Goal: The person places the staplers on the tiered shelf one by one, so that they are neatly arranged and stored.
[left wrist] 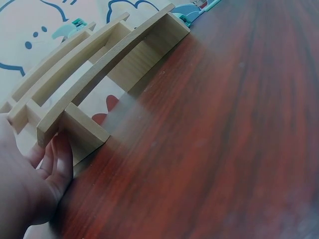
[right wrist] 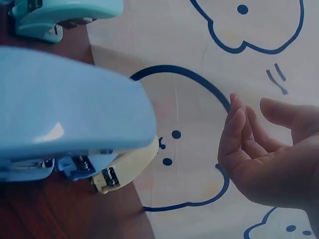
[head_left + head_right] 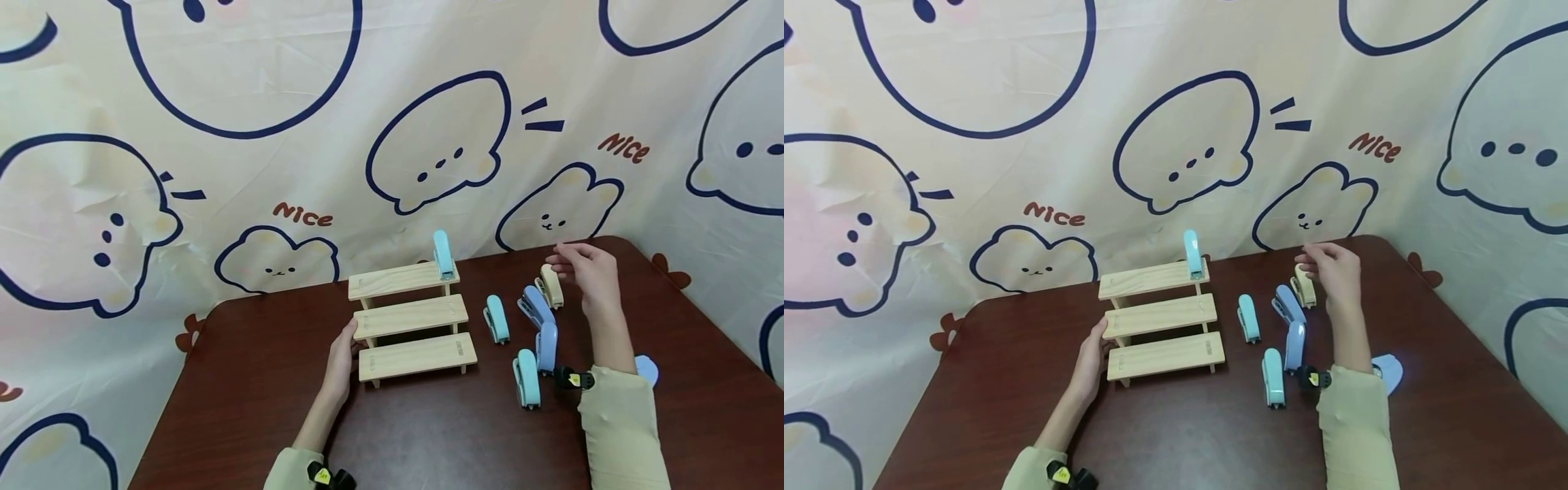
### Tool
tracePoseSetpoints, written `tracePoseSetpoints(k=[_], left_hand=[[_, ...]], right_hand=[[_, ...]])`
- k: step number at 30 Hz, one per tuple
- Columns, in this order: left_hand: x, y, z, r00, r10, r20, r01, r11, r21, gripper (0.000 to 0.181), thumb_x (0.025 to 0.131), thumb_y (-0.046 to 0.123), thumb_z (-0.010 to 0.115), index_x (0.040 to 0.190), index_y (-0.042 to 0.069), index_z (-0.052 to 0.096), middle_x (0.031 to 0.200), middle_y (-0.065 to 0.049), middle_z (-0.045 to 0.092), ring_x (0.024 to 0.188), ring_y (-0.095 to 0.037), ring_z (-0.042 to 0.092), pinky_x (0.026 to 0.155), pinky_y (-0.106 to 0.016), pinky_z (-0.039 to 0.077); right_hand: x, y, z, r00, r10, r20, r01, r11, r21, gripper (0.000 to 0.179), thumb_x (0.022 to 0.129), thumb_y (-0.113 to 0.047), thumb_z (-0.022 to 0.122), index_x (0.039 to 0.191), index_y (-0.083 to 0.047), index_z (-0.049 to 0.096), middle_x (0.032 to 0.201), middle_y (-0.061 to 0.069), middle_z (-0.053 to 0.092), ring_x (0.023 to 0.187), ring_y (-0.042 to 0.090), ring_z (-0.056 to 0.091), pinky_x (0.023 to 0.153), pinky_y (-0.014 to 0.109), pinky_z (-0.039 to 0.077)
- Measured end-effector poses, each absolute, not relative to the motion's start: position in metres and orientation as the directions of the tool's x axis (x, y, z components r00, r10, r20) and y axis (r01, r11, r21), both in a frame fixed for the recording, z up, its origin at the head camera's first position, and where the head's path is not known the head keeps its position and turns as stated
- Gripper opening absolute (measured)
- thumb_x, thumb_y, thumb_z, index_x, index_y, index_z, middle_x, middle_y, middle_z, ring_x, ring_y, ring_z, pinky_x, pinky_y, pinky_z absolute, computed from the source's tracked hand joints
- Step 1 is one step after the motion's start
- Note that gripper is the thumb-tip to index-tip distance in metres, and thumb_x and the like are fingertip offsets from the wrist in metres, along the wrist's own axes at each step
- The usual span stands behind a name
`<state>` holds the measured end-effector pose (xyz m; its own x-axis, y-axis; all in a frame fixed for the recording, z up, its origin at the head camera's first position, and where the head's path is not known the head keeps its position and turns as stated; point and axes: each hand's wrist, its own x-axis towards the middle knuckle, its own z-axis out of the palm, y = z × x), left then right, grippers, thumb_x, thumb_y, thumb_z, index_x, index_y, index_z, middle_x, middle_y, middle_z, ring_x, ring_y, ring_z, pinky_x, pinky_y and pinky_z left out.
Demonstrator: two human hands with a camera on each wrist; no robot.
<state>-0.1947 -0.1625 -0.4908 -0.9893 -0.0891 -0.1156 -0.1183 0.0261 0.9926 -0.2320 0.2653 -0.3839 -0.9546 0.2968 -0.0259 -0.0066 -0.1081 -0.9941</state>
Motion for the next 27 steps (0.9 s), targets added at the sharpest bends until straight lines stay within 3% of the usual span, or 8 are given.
tracePoseSetpoints(k=[9, 19, 27], left_hand=[[-0.194, -0.163, -0.490, -0.988, -0.086, -0.125, -0.128, 0.028, 0.991, 0.066, 0.107, 0.060, 0.041, 0.144, 0.007, 0.058, 0.117, -0.008, 0.065, 0.103, -0.019, 0.063, 0.083, -0.035, 0.051], [-0.194, -0.162, -0.488, -0.988, -0.093, -0.124, -0.126, 0.015, 0.992, 0.064, 0.108, 0.058, 0.041, 0.139, 0.006, 0.061, 0.107, -0.005, 0.065, 0.098, -0.018, 0.063, 0.081, -0.034, 0.051], [-0.195, -0.162, -0.490, -0.988, -0.091, -0.126, -0.128, 0.015, 0.992, 0.063, 0.108, 0.058, 0.041, 0.141, 0.008, 0.060, 0.109, -0.005, 0.065, 0.099, -0.019, 0.063, 0.082, -0.035, 0.051]], right_hand=[[-0.234, 0.276, -0.395, -0.943, 0.327, -0.062, 0.036, -0.083, -0.996, 0.013, 0.104, -0.028, 0.065, 0.097, -0.019, 0.072, 0.076, -0.010, 0.073, 0.067, 0.005, 0.069, 0.065, 0.017, 0.055], [-0.238, 0.283, -0.406, -0.936, 0.332, -0.120, 0.103, -0.068, -0.992, 0.022, 0.105, -0.029, 0.064, 0.113, -0.009, 0.066, 0.076, -0.011, 0.073, 0.067, 0.005, 0.068, 0.068, 0.019, 0.056], [-0.241, 0.287, -0.414, -0.933, 0.325, -0.155, 0.152, -0.034, -0.988, 0.016, 0.104, -0.030, 0.065, 0.107, -0.014, 0.066, 0.077, -0.011, 0.071, 0.070, 0.006, 0.069, 0.068, 0.019, 0.056]])
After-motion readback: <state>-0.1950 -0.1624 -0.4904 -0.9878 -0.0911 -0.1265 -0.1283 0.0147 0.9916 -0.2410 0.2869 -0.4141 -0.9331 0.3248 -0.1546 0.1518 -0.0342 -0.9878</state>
